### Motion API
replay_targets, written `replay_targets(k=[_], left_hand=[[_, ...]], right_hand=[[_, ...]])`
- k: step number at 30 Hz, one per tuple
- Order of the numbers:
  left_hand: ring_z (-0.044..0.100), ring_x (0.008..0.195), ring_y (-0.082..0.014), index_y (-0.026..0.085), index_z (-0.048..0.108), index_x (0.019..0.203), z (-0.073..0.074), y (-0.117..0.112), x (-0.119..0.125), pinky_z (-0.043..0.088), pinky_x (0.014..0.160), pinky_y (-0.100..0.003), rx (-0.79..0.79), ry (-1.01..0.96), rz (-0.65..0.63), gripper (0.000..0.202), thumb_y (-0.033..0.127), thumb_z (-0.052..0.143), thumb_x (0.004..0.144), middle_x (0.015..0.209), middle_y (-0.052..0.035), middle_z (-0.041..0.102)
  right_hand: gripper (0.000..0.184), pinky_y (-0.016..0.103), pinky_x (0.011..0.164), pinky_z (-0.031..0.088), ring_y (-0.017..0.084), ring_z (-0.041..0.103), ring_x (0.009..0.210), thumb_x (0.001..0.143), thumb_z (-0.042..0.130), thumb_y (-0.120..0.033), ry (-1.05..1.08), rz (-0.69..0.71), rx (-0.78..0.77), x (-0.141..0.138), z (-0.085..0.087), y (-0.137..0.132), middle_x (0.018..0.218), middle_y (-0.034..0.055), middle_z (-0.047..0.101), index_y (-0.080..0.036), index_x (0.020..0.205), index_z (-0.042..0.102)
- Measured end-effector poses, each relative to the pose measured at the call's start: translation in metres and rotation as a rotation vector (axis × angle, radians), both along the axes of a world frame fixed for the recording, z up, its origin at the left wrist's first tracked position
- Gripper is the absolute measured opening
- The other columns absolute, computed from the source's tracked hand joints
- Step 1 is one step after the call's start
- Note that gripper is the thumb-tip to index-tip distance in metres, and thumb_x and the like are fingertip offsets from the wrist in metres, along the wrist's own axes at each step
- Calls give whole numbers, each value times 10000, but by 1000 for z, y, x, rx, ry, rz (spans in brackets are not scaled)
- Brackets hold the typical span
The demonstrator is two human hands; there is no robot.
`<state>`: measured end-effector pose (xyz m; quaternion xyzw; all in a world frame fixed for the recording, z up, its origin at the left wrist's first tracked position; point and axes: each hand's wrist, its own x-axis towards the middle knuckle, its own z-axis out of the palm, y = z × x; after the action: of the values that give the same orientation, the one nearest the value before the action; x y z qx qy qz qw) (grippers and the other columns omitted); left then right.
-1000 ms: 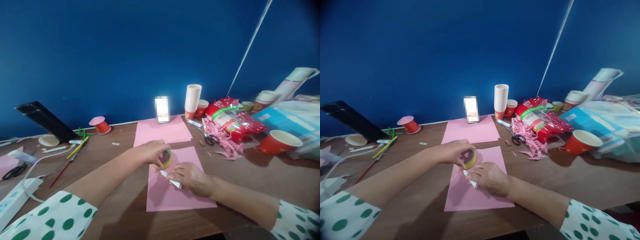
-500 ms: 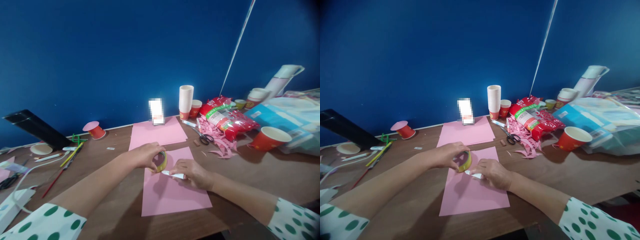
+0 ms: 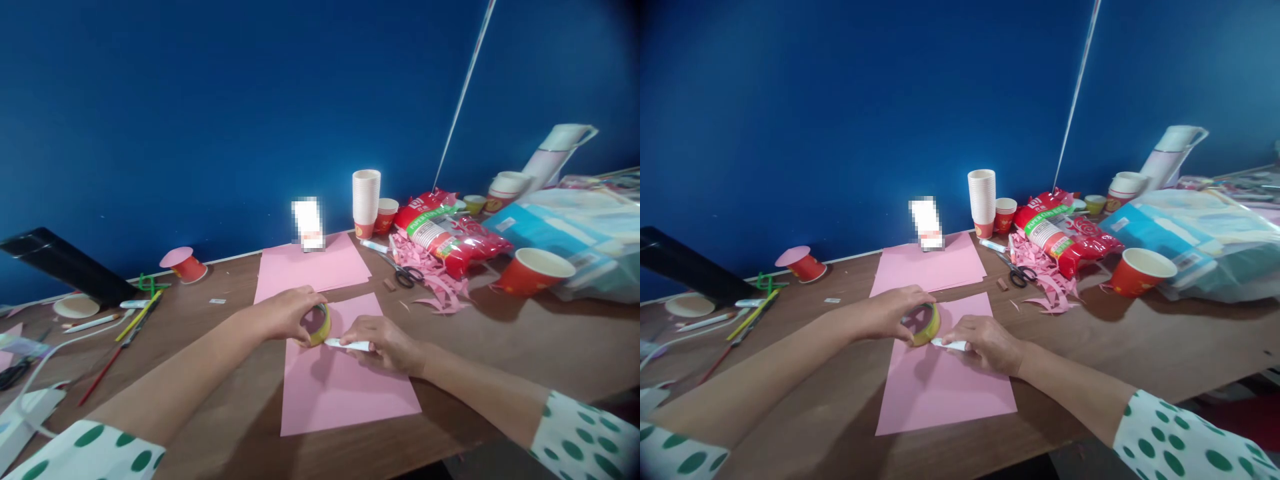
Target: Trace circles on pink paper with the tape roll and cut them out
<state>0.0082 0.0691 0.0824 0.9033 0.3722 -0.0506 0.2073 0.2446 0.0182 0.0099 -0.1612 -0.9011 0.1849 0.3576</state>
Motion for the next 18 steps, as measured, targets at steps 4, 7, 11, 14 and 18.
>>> replay_targets(k=[4, 7, 11, 14, 18], left_hand=[[533, 905, -227, 263, 484, 1186, 2, -1, 1, 425, 754, -300, -2, 15, 5, 701, 282, 744, 536, 1030, -58, 535], [534, 917, -231, 265, 479, 1193, 3, -1, 2, 424, 757, -300, -3, 35, 14, 702, 278, 740, 541, 1042, -61, 533], [532, 936, -235, 272, 474, 1197, 3, -1, 2, 419, 769, -301, -6, 40, 18, 713, 279, 741, 537, 1061, -60, 528], [532, 940, -236, 265, 479, 1190, 4, -1, 2, 418, 771, -302, -8, 41, 16, 702, 296, 741, 539, 1057, -61, 528], [534, 935, -238, 262, 491, 1177, 5, -2, 3, 420, 763, -300, -10, 42, 14, 689, 306, 743, 537, 1044, -62, 531]], right_hand=[[286, 263, 721, 472, 138, 597, 791, 834, 528, -129, 0, -34, 4, 1, -1, 0, 886, 66, 669, -194, 1112, 517], [249, 272, 732, 477, 141, 603, 803, 843, 526, -146, 27, -45, -4, 1, -2, 1, 902, 75, 673, -190, 1088, 526], [208, 294, 738, 482, 156, 608, 801, 843, 523, -159, 62, -80, -52, 1, -4, 2, 916, 82, 680, -182, 1047, 558], [157, 295, 739, 484, 166, 613, 799, 837, 529, -161, 92, -148, -129, 1, -5, 2, 891, 82, 681, -176, 981, 591], [115, 290, 732, 491, 167, 623, 787, 846, 528, -170, 121, -208, -167, 0, -4, 2, 865, 79, 677, -174, 936, 600]])
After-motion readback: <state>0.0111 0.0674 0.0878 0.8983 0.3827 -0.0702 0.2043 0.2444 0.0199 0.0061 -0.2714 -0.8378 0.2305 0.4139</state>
